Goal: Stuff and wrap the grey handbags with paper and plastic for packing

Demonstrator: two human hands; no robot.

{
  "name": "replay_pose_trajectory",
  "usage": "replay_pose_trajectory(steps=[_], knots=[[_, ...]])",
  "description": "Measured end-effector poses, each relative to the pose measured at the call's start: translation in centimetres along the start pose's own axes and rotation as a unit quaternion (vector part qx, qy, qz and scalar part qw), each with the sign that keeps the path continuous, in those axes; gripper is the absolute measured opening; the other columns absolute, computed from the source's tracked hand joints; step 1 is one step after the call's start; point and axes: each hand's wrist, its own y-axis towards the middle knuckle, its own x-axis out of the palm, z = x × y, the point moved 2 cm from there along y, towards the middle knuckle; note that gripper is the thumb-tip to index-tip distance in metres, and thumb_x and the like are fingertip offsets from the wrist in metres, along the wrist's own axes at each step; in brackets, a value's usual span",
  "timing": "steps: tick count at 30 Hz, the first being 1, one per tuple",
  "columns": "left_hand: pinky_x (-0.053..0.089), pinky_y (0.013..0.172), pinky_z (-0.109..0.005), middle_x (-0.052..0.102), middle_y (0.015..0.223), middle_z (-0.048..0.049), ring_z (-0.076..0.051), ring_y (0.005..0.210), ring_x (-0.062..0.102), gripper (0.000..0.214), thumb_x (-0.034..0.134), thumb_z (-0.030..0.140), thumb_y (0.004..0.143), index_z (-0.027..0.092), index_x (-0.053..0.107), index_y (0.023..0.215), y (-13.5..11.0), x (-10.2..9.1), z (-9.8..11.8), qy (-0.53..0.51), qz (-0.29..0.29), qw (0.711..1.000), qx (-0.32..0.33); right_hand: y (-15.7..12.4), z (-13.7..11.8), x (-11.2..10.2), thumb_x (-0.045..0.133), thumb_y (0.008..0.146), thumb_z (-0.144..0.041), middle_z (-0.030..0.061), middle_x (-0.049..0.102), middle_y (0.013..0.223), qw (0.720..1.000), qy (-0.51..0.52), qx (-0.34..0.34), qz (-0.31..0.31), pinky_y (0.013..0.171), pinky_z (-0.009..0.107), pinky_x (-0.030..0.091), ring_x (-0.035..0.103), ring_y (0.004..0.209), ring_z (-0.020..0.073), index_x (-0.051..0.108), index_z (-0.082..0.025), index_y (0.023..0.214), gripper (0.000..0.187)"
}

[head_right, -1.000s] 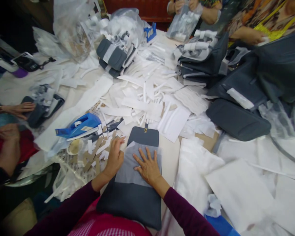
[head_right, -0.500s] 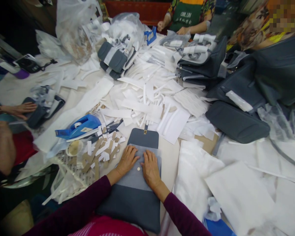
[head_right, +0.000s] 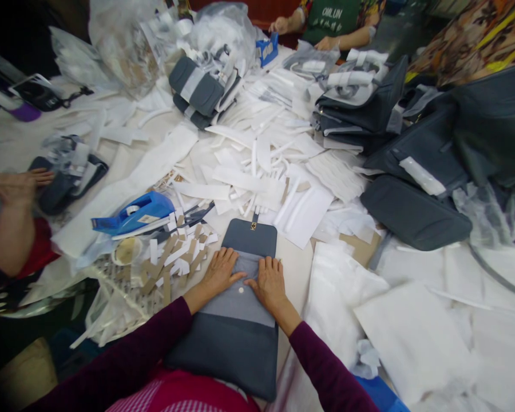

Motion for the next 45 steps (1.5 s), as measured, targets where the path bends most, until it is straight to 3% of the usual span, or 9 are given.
replay_pose_trajectory(steps=[6,13,20,28,32,34,37,40,45], knots=[[0.037,0.087,-0.041,0.052,0.105,-0.0095,-0.028,0.1,0.046,0.047,0.055,0.061,0.082,0.017,0.054,0.098,0.1,-0.2,0.0,0.008,-0.004,1.0,-0.004,0.1,0.5,0.2,0.05,0.083,-0.063,0.013,0.053,0.099,1.0,-0.003,0.009,-0.02,0.086,0.043,0.035,0.046,0.095,0.029,0.054,-0.015,0.097,0.051],[0.035,0.089,-0.042,0.054,0.1,-0.008,-0.028,0.099,0.046,0.041,0.053,0.057,0.085,0.017,0.054,0.097,-0.1,-0.8,0.2,-0.008,-0.001,1.0,0.013,-0.3,0.9,-0.3,0.048,0.085,-0.062,0.0115,0.055,0.098,1.0,0.012,-0.012,-0.001,0.09,0.044,0.032,0.048,0.094,0.0278,0.053,-0.017,0.097,0.047],[0.036,0.087,-0.041,0.054,0.1,-0.0093,-0.028,0.098,0.047,0.045,0.047,0.061,0.086,0.018,0.056,0.097,-0.2,-1.0,0.2,-0.01,-0.005,1.0,-0.002,-0.8,1.6,-0.2,0.045,0.09,-0.055,0.0115,0.058,0.102,0.998,0.056,-0.034,-0.005,0.091,0.043,0.032,0.053,0.093,0.0259,0.049,-0.015,0.118,0.049],[0.038,0.085,-0.039,0.057,0.096,-0.0075,-0.025,0.095,0.05,0.026,0.032,0.033,0.098,0.018,0.054,0.096,0.0,-0.3,0.0,-0.01,-0.005,0.998,-0.057,-0.6,2.6,-0.1,0.042,0.092,-0.053,0.0095,0.051,0.105,0.987,0.068,-0.135,-0.056,0.082,0.038,0.036,0.051,0.095,0.0241,0.047,-0.032,0.134,0.047],[0.038,0.09,-0.045,0.057,0.105,-0.0105,-0.028,0.103,0.05,0.023,0.033,0.026,0.097,0.017,0.054,0.103,0.0,-0.3,-0.5,0.024,0.014,0.992,-0.125,-0.7,3.1,0.3,0.041,0.093,-0.051,0.0101,0.05,0.107,0.984,0.065,-0.154,-0.058,0.084,0.038,0.035,0.05,0.097,0.0239,0.048,-0.034,0.135,0.046],[0.034,0.099,-0.05,0.053,0.12,-0.0121,-0.029,0.116,0.045,0.03,0.031,0.015,0.095,0.017,0.051,0.116,-0.1,-0.4,-0.3,0.044,0.027,0.993,-0.109,-0.8,3.0,0.4,0.042,0.093,-0.051,0.0102,0.051,0.106,0.985,0.067,-0.15,-0.054,0.084,0.038,0.035,0.049,0.097,0.0237,0.048,-0.034,0.135,0.046],[0.026,0.11,-0.047,0.043,0.14,-0.0105,-0.025,0.133,0.033,0.046,0.029,0.005,0.09,0.017,0.042,0.133,-0.9,-0.1,0.8,0.005,-0.008,1.0,-0.002,-0.9,2.7,0.2,0.043,0.092,-0.051,0.0097,0.051,0.106,0.986,0.072,-0.142,-0.047,0.084,0.038,0.035,0.049,0.097,0.0237,0.048,-0.034,0.134,0.046],[0.023,0.114,-0.048,0.038,0.147,-0.0085,-0.025,0.137,0.029,0.05,0.041,0.02,0.092,0.02,0.033,0.141,-2.1,0.8,1.9,-0.065,-0.072,0.993,0.069,-0.8,2.3,-0.2,0.047,0.092,-0.049,0.0086,0.052,0.105,0.986,0.077,-0.139,-0.042,0.084,0.039,0.036,0.05,0.098,0.0238,0.048,-0.035,0.133,0.044],[0.013,0.115,-0.06,0.025,0.154,-0.0064,-0.031,0.142,0.018,0.08,0.059,0.048,0.084,0.028,0.017,0.149,-3.0,1.1,2.2,-0.121,-0.109,0.985,0.063,-0.7,2.8,-0.2,0.057,0.087,-0.045,0.0056,0.055,0.104,0.982,0.143,-0.113,-0.05,0.084,0.037,0.04,0.053,0.098,0.0226,0.051,-0.031,0.126,0.041]])
